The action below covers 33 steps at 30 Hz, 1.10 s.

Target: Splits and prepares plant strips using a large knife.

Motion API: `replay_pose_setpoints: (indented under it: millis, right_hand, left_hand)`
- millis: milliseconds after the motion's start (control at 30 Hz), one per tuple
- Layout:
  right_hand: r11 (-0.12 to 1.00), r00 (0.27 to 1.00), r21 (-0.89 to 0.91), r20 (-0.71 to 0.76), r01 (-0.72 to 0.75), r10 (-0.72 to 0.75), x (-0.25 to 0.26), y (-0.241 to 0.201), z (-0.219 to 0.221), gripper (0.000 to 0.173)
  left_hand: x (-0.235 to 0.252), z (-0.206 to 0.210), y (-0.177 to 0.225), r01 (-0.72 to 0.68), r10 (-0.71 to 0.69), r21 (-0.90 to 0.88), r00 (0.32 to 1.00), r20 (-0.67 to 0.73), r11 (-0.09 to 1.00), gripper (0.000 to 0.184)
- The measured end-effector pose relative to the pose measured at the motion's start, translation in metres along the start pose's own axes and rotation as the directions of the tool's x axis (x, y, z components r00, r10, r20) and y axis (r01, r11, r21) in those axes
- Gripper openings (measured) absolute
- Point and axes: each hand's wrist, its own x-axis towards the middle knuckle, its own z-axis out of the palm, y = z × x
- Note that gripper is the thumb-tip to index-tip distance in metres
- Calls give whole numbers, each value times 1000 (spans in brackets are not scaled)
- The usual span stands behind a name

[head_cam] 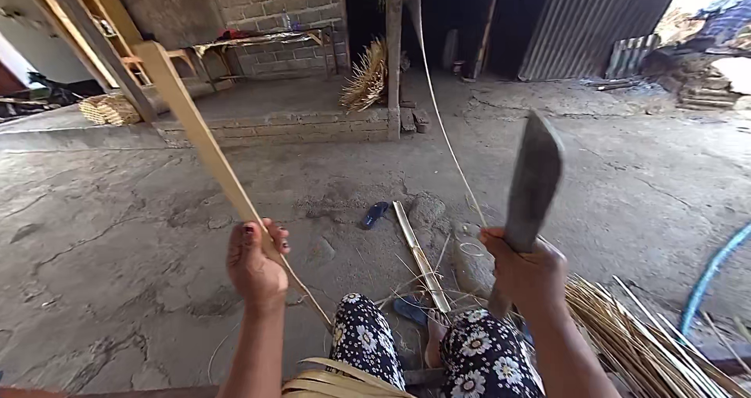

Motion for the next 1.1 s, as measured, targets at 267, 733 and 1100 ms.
replay_pose_setpoints:
  millis: [267, 733, 1100]
  right_hand:
    - [913, 901, -307, 256, -267, 350, 37, -13, 7, 36]
    - [820, 854, 317, 387, -476, 346, -50, -28, -37, 5]
    - [724, 809, 393, 433, -567, 398, -111, -35, -33, 32]
  left_hand:
    - [-60, 1, -45, 108, -213, 235, 850, 481, 966, 36]
    - [-135, 8, -96, -181, -272, 474, 623, 733, 862, 48]
    - [-159, 70, -41, 285, -302, 130, 717, 629, 950, 15]
